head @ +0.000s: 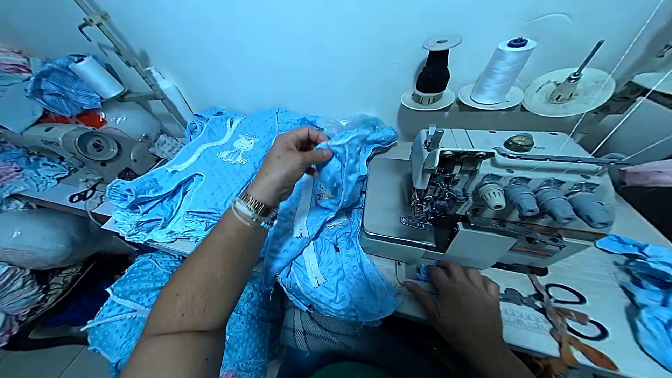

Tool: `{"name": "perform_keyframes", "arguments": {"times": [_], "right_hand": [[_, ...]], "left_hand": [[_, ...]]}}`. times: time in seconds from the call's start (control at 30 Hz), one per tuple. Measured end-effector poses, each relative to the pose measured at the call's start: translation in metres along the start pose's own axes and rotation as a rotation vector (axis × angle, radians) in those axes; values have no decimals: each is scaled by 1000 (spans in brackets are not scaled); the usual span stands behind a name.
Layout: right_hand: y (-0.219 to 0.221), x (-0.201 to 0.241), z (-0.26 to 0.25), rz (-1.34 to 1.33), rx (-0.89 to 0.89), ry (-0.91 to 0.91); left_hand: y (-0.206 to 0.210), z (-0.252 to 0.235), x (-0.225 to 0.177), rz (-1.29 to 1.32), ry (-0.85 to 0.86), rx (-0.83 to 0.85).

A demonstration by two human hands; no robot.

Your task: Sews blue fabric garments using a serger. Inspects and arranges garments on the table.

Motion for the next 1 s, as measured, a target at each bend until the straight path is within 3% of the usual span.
{"name": "perform_keyframes", "arguments": {"times": [0.1,0.13,0.2,0.27,0.37,0.4,0.5,0.53,0.63,0.77,0.87,0.93,1.0], "right_hand": [[5,-1,-4,-125,74,-76],[5,-2,-6,-157,204,-59],[-8,-2,-26,-176,681,106],[-15,-1,-53,-164,1034,231],[-6,-10,-68,-209,1188,252],[-4,-15,-69,-225,1209,248],[-4,-18,-71,-233,1275,237],[-5,-19,-73,-240,1299,233],[-2,-25,-78,-322,1333,226],[-6,-31,-82,-464,1314,286],[-16,-23,-67,-429,1192,270],[-29,-12,-47,-362,975,213],[-41,-7,-26,-355,754,96]], "left_hand": [[0,-18,-32,-39,86,-14],[1,-26,-41,-45,114,-3],[3,-43,-59,-96,180,-13],[0,-61,-75,-267,272,-161],[-17,-75,-77,-701,399,-499],[-23,-77,-68,-826,356,-515],[-30,-70,-17,-1107,-103,-262],[-26,-60,-1,-1154,-165,-181],[-4,-10,20,-1211,23,5],[25,55,51,-1437,183,412],[17,57,68,-1524,331,331],[1,46,66,-1341,401,112],[-17,38,57,-1005,330,-128]]}}
Point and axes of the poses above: each hand's wrist, its own z-axis away from the middle knuckle, its own y-axis out of the palm, x = y × z, the point moved 1 cm from there along -z, towards the middle knuckle, and after that the axes turned 14 degrees about -y, right-handed, at the moved point
